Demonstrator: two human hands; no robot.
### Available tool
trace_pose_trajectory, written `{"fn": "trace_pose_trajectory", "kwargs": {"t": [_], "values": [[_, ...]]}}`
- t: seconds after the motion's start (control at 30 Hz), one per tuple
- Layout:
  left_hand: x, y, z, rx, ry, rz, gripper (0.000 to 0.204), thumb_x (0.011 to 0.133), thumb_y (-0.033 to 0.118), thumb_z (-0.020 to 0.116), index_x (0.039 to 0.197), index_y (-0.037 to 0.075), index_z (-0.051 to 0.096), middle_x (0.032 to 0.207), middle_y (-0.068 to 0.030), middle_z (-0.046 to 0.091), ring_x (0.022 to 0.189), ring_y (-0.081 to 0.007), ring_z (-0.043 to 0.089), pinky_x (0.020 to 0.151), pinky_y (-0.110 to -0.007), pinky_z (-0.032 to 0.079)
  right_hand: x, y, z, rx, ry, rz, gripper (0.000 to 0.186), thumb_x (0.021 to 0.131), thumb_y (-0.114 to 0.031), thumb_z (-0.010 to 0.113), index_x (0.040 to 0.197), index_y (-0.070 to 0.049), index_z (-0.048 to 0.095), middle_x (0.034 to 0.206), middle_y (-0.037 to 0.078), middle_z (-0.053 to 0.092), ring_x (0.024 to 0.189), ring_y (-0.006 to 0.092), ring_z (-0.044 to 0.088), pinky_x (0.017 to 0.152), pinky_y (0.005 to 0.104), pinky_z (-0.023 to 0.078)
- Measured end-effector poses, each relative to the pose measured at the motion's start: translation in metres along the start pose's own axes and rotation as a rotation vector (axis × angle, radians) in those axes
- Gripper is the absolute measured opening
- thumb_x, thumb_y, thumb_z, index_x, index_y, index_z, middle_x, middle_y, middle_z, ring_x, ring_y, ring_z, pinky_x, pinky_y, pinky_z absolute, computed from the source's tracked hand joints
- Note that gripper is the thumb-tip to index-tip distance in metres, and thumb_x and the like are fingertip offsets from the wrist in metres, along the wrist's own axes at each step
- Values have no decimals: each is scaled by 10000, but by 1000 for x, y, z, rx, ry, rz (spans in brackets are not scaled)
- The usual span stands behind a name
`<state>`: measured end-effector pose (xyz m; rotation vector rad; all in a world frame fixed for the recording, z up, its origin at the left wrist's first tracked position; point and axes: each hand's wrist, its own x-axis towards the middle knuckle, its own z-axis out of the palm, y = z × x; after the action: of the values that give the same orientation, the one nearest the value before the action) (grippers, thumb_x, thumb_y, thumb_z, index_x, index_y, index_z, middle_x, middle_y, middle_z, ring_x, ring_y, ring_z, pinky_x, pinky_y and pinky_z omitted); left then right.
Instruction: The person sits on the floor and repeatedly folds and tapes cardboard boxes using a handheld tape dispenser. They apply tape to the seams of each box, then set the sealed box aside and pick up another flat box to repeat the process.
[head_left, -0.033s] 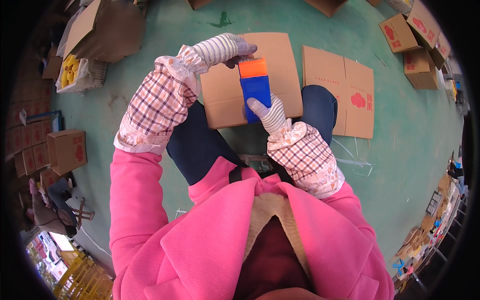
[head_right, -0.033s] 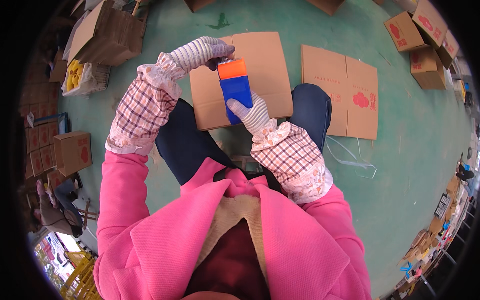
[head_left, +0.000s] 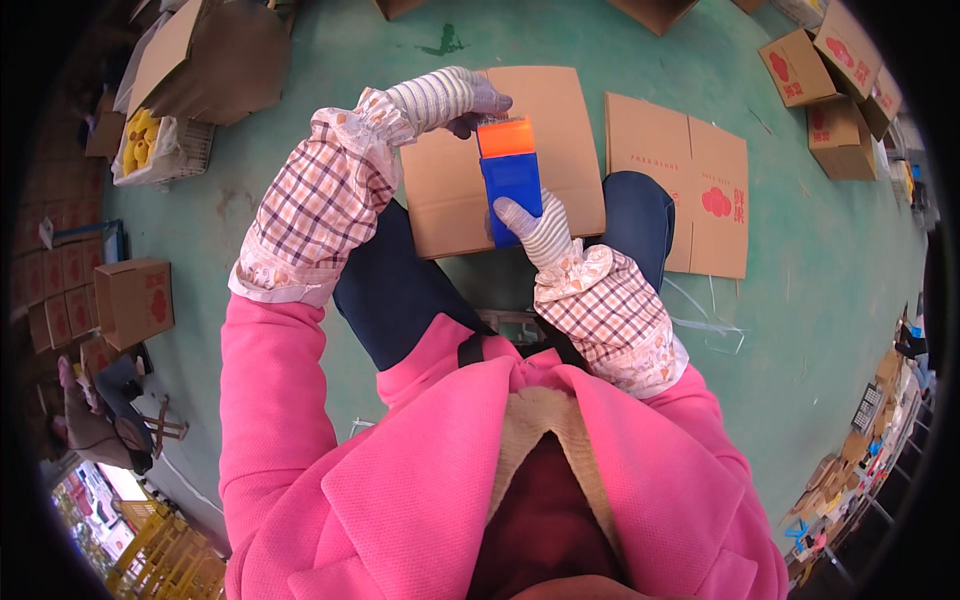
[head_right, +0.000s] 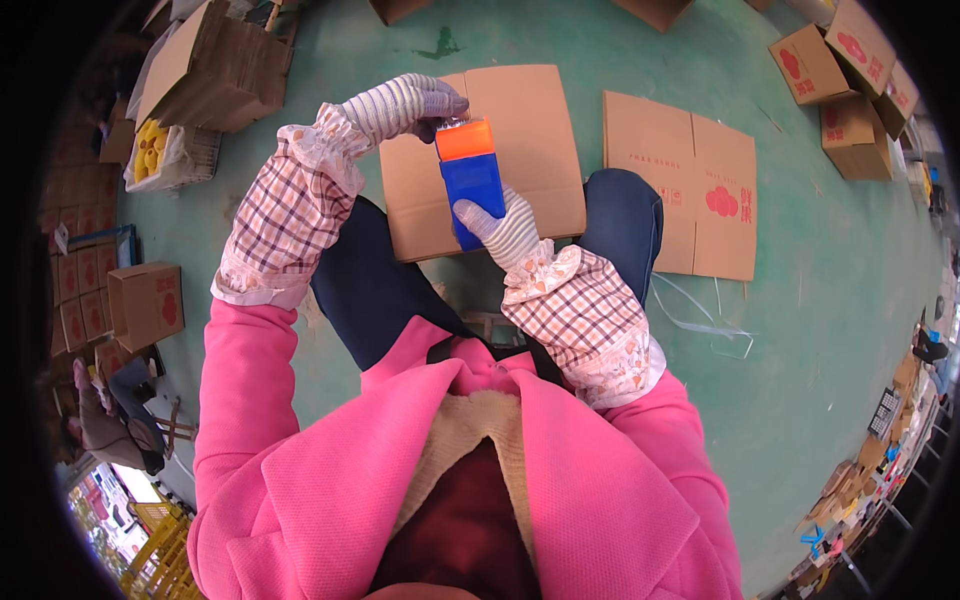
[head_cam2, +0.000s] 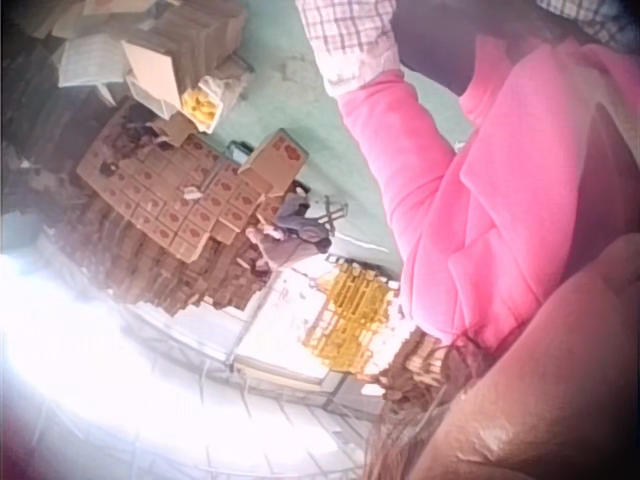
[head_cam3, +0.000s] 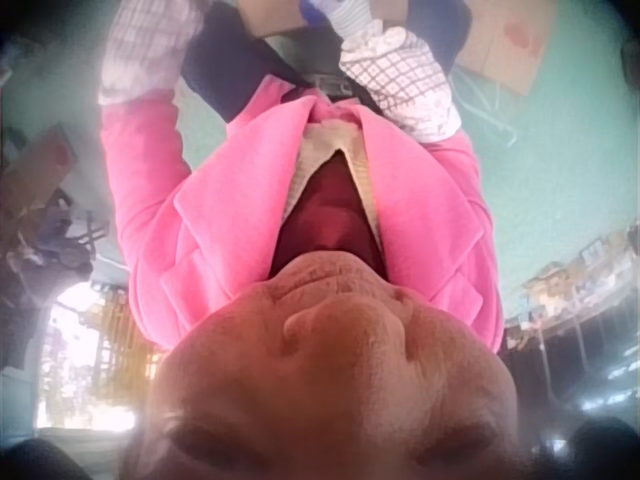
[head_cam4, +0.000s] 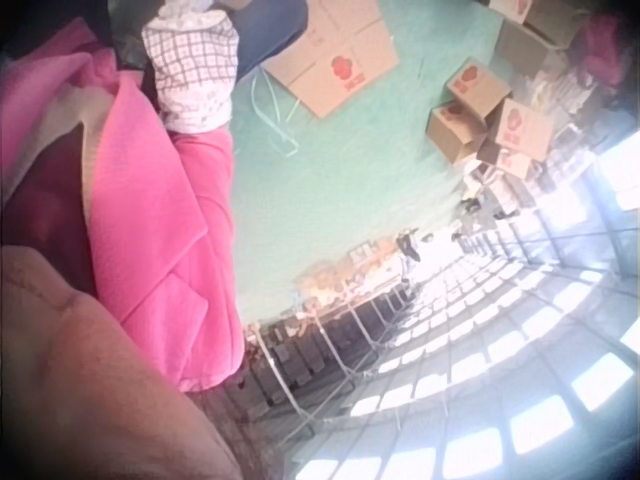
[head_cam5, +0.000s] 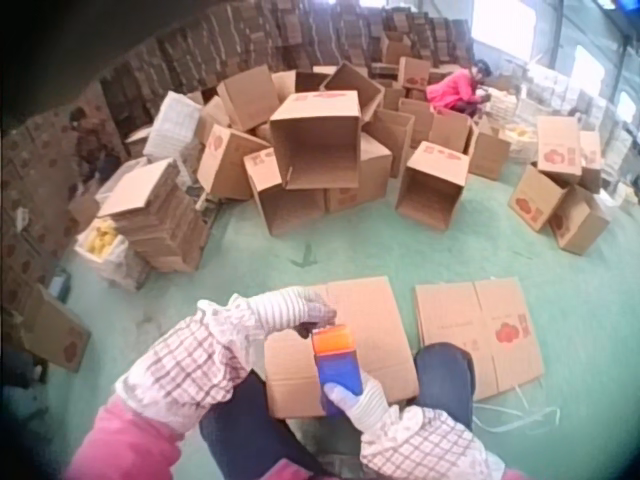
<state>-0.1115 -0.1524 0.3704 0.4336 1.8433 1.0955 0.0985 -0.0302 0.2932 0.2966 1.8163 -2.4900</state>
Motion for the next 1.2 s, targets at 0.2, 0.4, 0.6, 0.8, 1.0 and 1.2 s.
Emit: {"fn": "trace_pose_trajectory", "kwargs": {"t": [0.2,0.4,0.6,0.8,1.0,1.2], "values": [[38,-15,2,-178,-102,-244,265,866,103,716,1094,-20,663,976,-85,707,871,-211,691,743,-366,600,3,3,-4,-34,15,-69,471,882,-256,747,1275,-49,590,1083,32,664,973,125,619,862,296,520],[44,-24,2,-199,-59,-170,245,831,45,727,1058,-32,679,945,-84,711,802,-206,694,698,-377,607,6,6,-8,30,-8,122,453,872,-286,760,1234,-52,620,1072,38,672,938,129,630,839,297,525],[51,-30,4,206,265,64,206,799,76,764,995,21,730,862,-68,725,768,-165,677,711,-323,578,11,1,-6,-66,29,79,419,897,-362,723,1130,-23,644,849,68,680,724,151,662,671,292,548],[59,-31,-4,167,332,116,292,731,151,852,968,24,739,837,-70,718,730,-153,650,698,-314,554,17,-12,-3,40,27,307,427,900,-342,716,1140,2,635,822,96,682,709,190,683,655,312,567],[80,-27,-31,332,397,171,345,699,253,890,953,68,749,766,-30,674,637,-136,574,595,-318,507,21,-16,-3,102,-9,298,382,874,-325,748,1032,0,621,811,106,688,690,195,684,656,320,572],[104,-35,-52,371,407,269,298,800,291,761,984,60,723,905,-107,689,867,-225,622,799,-391,495,22,-24,2,118,41,353,485,856,-354,761,1137,9,602,826,117,681,706,211,681,660,337,569]]}}
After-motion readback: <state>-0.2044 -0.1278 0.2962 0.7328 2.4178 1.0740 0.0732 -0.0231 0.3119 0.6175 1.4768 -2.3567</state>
